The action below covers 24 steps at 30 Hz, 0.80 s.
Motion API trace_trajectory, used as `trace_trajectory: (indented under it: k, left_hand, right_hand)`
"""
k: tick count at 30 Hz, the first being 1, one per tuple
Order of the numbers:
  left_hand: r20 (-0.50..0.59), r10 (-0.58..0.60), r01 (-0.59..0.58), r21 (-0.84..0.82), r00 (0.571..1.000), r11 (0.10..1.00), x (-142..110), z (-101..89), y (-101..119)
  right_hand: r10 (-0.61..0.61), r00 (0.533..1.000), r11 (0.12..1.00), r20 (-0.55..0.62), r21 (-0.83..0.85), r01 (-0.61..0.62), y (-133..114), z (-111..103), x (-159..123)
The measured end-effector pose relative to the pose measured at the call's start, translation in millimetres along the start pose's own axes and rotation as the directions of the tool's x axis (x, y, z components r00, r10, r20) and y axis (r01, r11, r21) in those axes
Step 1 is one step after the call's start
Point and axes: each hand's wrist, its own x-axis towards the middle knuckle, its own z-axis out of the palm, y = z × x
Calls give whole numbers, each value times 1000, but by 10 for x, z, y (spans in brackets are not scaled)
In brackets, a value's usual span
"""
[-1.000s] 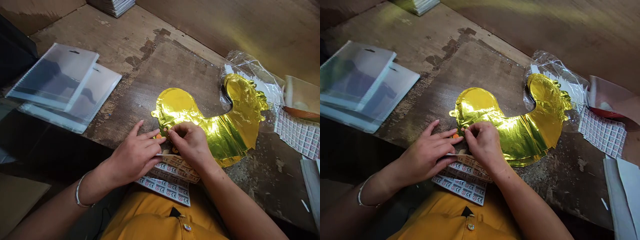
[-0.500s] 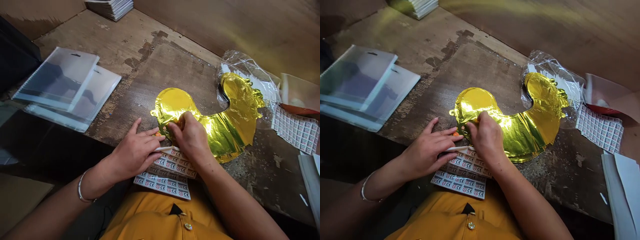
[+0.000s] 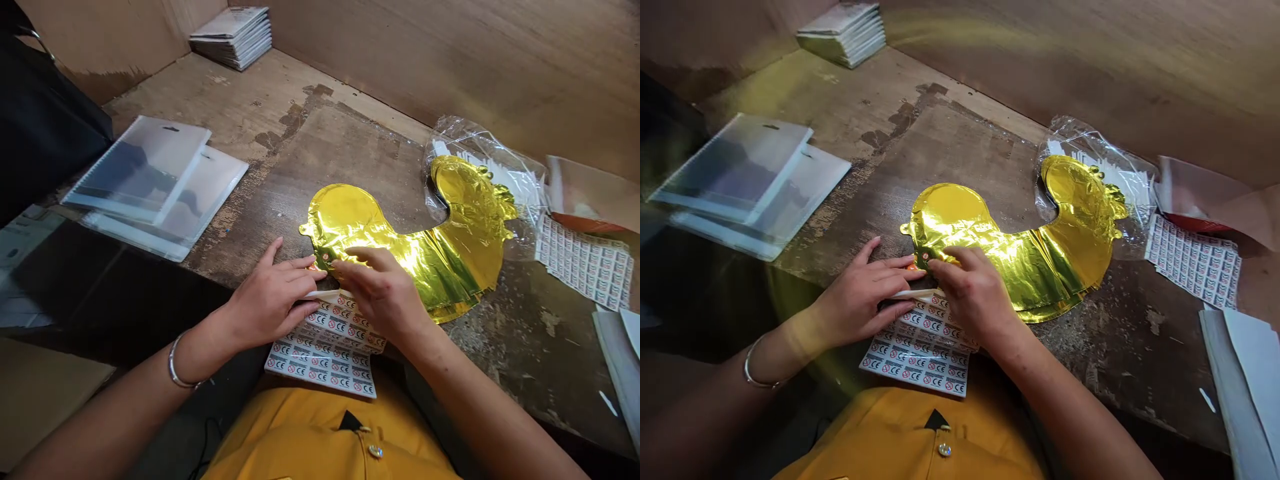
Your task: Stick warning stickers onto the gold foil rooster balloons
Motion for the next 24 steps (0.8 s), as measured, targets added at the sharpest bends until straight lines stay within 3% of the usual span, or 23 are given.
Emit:
trace_trajectory:
  k: [3,8,15,21,24]
  left_hand:
    - [2,-2,2,-5,1000,1000,2,-2,-8]
    - [1,5,-5,-16,1000,1000,8,-1,-22]
    - [-3,8,-8,-39,1000,999,4,-33,-5]
    - [-77,7,-13,-86,997,996,-9,-5,-13]
    - [-74,7,-23,-214,997,976,-58,-39,20]
  right_hand:
    - [-27,997,999,66,31,25,25,0,21]
    - [263,964,961,-45,101,-257,48,-49,95]
    - [268,963,956,-10,129,-265,-117,-131,108]
    - [253,944,925,212,231,-300,-239,-242,-25]
    - [277,923,856,268,369,-363,-227,-269,-94]
